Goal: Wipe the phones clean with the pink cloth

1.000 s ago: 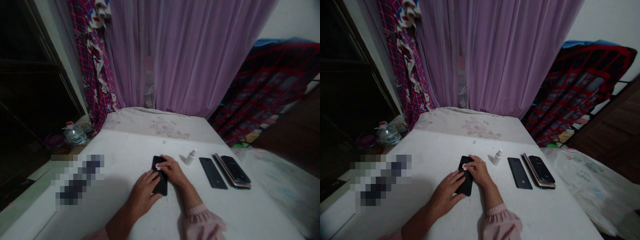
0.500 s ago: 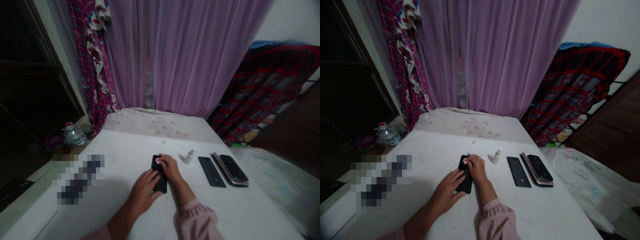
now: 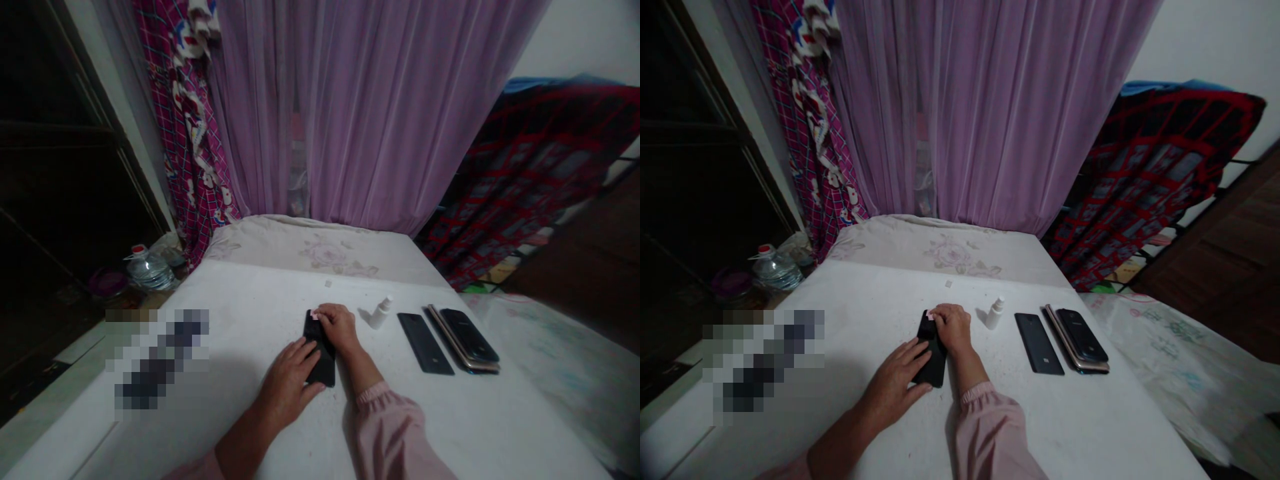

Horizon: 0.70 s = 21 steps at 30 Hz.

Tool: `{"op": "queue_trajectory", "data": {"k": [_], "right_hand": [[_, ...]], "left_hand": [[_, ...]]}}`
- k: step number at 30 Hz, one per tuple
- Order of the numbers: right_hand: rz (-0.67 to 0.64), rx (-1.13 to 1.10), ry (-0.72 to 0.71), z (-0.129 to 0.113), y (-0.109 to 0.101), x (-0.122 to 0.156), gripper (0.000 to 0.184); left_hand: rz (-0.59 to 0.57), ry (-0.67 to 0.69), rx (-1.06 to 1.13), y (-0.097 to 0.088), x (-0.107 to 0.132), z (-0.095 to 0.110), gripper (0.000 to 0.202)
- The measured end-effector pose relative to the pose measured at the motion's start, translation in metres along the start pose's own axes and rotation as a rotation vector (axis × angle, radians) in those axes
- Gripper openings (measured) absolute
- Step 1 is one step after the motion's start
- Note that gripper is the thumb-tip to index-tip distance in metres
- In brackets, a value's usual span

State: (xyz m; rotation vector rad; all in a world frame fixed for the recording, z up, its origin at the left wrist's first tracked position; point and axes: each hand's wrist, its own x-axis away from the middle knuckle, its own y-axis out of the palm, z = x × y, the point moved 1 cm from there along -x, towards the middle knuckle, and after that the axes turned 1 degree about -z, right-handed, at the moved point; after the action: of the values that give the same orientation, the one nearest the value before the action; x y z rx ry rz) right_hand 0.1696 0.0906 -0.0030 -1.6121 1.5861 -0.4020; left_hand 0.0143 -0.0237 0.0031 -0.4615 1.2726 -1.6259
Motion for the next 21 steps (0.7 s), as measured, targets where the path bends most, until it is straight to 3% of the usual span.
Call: {"op": "queue_trajectory", "data": {"k": [5,12,16,21], "right_hand": [[0.039,-0.053,-0.048,0.001,0.003,0.003,0.023],[-0.067,-0.122,-0.119,0.004,0.002,0.021,0.021],[-0.09,-0.097,-0.087,-0.001,0.001,0.013,0.021],[-0.023,-0.018,-0.018,-0.009,0.006,-0.005,0.021]], "left_hand": [[0.01,0.0,-0.001,0.001,0.0,0.0,0.051],[0.026,-0.004,-0.003,-0.002,0.0,0.003,0.052],[0.033,0.007,-0.008,-0.003,0.0,0.004,0.049],[0.02,0.009,-0.034,-0.003,0.001,0.003,0.049]]}}
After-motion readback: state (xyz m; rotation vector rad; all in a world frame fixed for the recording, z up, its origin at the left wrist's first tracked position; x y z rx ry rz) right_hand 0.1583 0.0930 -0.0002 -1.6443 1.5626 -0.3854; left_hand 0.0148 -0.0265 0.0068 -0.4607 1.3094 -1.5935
